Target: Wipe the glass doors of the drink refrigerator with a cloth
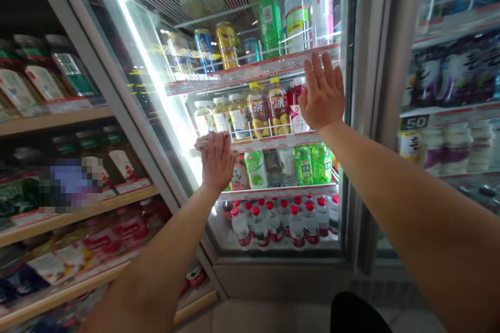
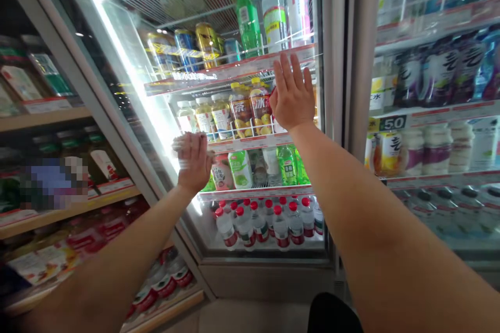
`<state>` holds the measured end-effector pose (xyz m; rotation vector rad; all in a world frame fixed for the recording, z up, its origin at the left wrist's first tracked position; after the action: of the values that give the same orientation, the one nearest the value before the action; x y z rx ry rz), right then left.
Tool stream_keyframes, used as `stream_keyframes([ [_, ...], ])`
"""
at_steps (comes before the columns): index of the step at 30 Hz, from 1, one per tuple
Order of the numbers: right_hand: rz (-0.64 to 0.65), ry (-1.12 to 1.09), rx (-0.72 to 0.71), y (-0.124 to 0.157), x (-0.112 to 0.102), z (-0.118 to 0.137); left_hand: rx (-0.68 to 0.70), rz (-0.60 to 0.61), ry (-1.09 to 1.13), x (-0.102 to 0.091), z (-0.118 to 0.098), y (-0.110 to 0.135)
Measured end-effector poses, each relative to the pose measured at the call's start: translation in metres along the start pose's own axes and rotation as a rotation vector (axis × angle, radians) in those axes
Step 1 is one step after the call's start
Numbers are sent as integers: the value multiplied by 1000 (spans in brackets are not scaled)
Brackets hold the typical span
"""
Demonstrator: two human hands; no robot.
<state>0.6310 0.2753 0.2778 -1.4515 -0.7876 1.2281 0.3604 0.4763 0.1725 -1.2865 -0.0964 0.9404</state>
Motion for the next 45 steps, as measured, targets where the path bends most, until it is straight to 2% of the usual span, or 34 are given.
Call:
stream_keyframes([
  [3,5,-25,3,0,1,0,261,119,-19,3,-2,7],
  [5,-7,-32,8,-1,3,-1,318,129,-17,-3,3,-10],
  [7,-23,-26,12,-1,4,-1,232,77,-5,-12,7,-37],
  [9,-27,-17,9,-1,4,-1,82,7,10,-17,4,-59],
  [11,-21,-13,3,-1,3,-1,12,-26,12,-16,-8,-64],
  [12,-18,-12,-1,0,2,0,34,-15,7,-14,-15,-61],
  [15,-15,-7,2,1,0,1,262,88,-11,-6,-27,-39],
  [17,-13,-5,3,1,0,1,413,157,-19,-6,-24,-32],
  [19,-19,-6,6,1,1,0,478,183,-16,-9,-15,-37],
  [20,-24,-5,9,0,2,0,462,173,-12,-12,-10,-43],
  [22,-30,2,11,0,3,-1,328,106,-9,-15,-6,-58],
  [24,-19,20,7,0,3,-1,143,20,-14,-14,-12,-64],
  [26,-5,44,1,0,2,-1,57,-12,-19,-8,-24,-58],
  [29,2,48,1,0,0,-1,174,63,-12,1,-38,-35],
  [31,7,30,0,1,0,-1,296,137,-3,2,-35,-26],
  [33,6,22,2,0,0,-1,374,174,16,0,-25,-30],
  [35,10,18,2,-1,1,-2,356,133,58,-4,-14,-43],
  [37,10,-12,13,-2,4,-3,240,23,115,-8,-8,-58],
  [40,15,-115,20,-3,9,-6,93,-91,177,-7,-16,-69],
  [45,-12,-127,12,-2,10,-7,197,-32,213,-7,-24,-70],
])
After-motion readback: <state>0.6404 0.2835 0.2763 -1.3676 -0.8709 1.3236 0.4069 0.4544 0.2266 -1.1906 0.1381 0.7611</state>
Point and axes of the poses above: each hand's wrist, its own y-axis away from the middle knuckle, its own x-axis out of the palm, z = x × y, the point moved 1 cm from there along -y, towards the middle knuckle, and after that the axes turned 4 degrees about z, right-handed, at the moved point
